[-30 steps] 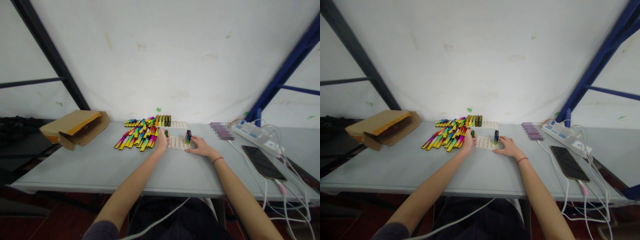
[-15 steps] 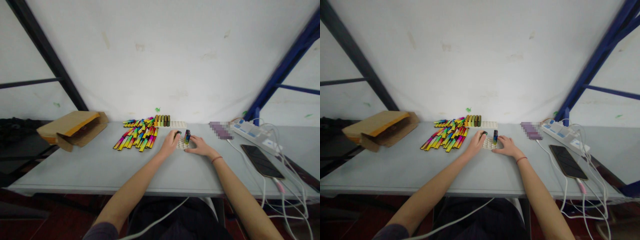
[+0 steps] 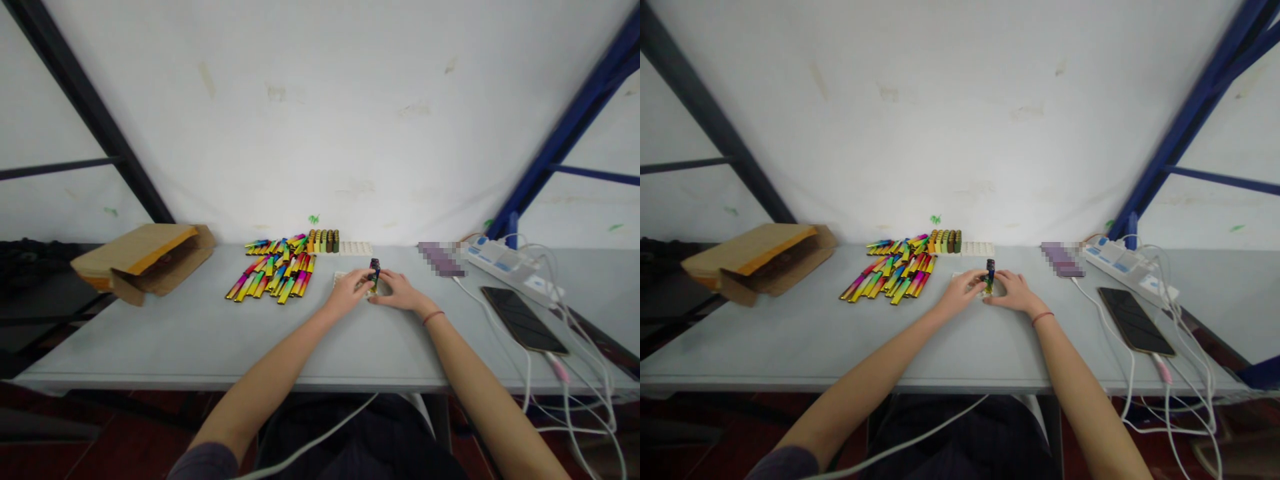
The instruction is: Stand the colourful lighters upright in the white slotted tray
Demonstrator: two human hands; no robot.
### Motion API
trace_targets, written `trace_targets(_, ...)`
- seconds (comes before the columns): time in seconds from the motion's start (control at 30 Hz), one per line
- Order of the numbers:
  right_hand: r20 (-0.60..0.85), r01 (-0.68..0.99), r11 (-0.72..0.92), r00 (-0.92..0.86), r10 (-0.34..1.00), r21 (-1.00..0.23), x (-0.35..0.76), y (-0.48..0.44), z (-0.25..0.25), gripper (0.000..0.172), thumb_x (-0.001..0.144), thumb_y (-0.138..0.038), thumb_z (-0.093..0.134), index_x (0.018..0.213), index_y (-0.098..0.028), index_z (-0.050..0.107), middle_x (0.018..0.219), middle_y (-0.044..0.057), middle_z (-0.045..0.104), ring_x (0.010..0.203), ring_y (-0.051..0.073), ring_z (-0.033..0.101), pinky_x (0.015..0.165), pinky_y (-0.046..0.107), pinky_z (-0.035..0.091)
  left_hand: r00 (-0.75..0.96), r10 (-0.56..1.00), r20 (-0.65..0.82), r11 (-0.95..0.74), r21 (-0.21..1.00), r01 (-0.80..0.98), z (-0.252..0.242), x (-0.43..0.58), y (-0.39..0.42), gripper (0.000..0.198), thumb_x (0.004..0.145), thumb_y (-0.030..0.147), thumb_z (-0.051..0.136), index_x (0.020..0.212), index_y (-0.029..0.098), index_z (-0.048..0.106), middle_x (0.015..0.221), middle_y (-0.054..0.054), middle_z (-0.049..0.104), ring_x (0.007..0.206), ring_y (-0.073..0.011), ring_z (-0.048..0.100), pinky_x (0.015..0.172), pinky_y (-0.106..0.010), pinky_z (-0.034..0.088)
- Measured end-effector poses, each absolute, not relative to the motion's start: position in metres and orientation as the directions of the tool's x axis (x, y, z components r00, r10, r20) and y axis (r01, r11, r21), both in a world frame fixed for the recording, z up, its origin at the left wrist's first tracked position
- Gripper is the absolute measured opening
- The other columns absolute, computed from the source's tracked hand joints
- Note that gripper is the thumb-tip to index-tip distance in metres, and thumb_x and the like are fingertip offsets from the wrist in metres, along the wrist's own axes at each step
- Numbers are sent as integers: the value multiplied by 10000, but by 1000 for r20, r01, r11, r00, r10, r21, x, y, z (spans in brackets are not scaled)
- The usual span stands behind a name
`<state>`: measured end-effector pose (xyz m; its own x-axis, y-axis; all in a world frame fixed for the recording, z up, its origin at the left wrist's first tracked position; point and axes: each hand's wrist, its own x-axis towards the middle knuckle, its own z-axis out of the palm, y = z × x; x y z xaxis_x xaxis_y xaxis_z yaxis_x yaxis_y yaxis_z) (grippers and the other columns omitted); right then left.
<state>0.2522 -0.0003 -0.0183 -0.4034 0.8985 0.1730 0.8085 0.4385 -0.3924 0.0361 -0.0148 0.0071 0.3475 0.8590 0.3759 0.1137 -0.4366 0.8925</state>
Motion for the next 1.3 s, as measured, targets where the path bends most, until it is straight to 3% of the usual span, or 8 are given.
trace_targets(0.17, 178, 815, 429, -390, 903, -389, 251, -1, -18, 814, 783, -672, 709, 1440, -214, 560, 1507, 171, 541, 1383, 388, 497, 1182, 580, 310, 312, 863, 398, -466, 865, 187, 10, 40, -18, 219, 855, 240, 709, 1073, 262, 699, 1031, -53, 752, 1009, -237, 694, 1006, -367, 488)
trace_targets(0.33, 157, 824, 418, -388, 908, -382, 251, -1, -18, 824, 782, -692, 703, 1436, -209, 565, 1521, 177, 525, 1399, 384, 482, 1192, 583, 291, 411, 775, 480, -632, 598, 493, 20, 36, -23, 267, 964, 287, 558, 1184, 250, 705, 1186, -102, 706, 1134, -266, 621, 1052, -400, 423)
trace_targets(0.5, 149, 823, 407, -380, 913, -397, 252, 0, -18, 842, 780, -700, 701, 1450, -211, 556, 1520, 182, 525, 1405, 392, 476, 1195, 590, 284, 183, 882, 433, -346, 333, 877, 33, 8, -15, 397, 1006, 267, 426, 1330, 201, 645, 1286, -164, 666, 1201, -345, 522, 1012, -494, 363)
trace_targets(0.67, 145, 822, 407, -381, 913, -399, 253, 0, -18, 856, 777, -722, 685, 1454, -213, 554, 1536, 181, 510, 1415, 393, 467, 1204, 590, 275, 29, 921, 388, -103, 171, 980, 25, -18, 6, 454, 970, 171, 371, 1337, 156, 639, 1316, -196, 656, 1209, -359, 467, 995, -515, 323)
trace_targets(0.87, 119, 831, 393, -378, 918, -394, 252, -1, -16, 866, 784, -717, 679, 1465, -200, 542, 1548, 190, 495, 1424, 398, 457, 1210, 600, 261, 60, 949, 310, -101, 117, 988, 18, -18, 15, 425, 965, 134, 356, 1118, 145, 752, 1191, -206, 713, 1202, -360, 477, 985, -511, 308)
trace_targets(1.07, 119, 831, 392, -377, 919, -396, 251, -1, -15, 864, 777, -713, 691, 1458, -201, 547, 1548, 184, 497, 1433, 394, 449, 1213, 593, 264, 83, 944, 319, -124, 109, 986, 20, -14, 15, 339, 953, 259, 491, 1120, 134, 759, 1183, -221, 702, 1156, -360, 543, 971, -485, 344)
trace_targets(1.2, 107, 833, 390, -380, 919, -392, 251, -1, -13, 870, 782, -715, 687, 1462, -192, 542, 1559, 191, 483, 1441, 390, 439, 1216, 591, 259, 63, 946, 319, -122, 169, 978, 18, -13, 16, 347, 966, 240, 451, 1016, 119, 772, 1090, -234, 720, 1125, -351, 588, 974, -473, 356)
trace_targets(1.3, 102, 834, 390, -381, 919, -390, 251, -2, -12, 873, 788, -713, 683, 1469, -188, 534, 1570, 194, 470, 1445, 385, 436, 1219, 591, 251, 9, 925, 379, -138, 314, 939, 20, -12, 17, 353, 993, 232, 400, 1021, 117, 733, 1081, -227, 724, 1111, -328, 612, 999, -462, 367)
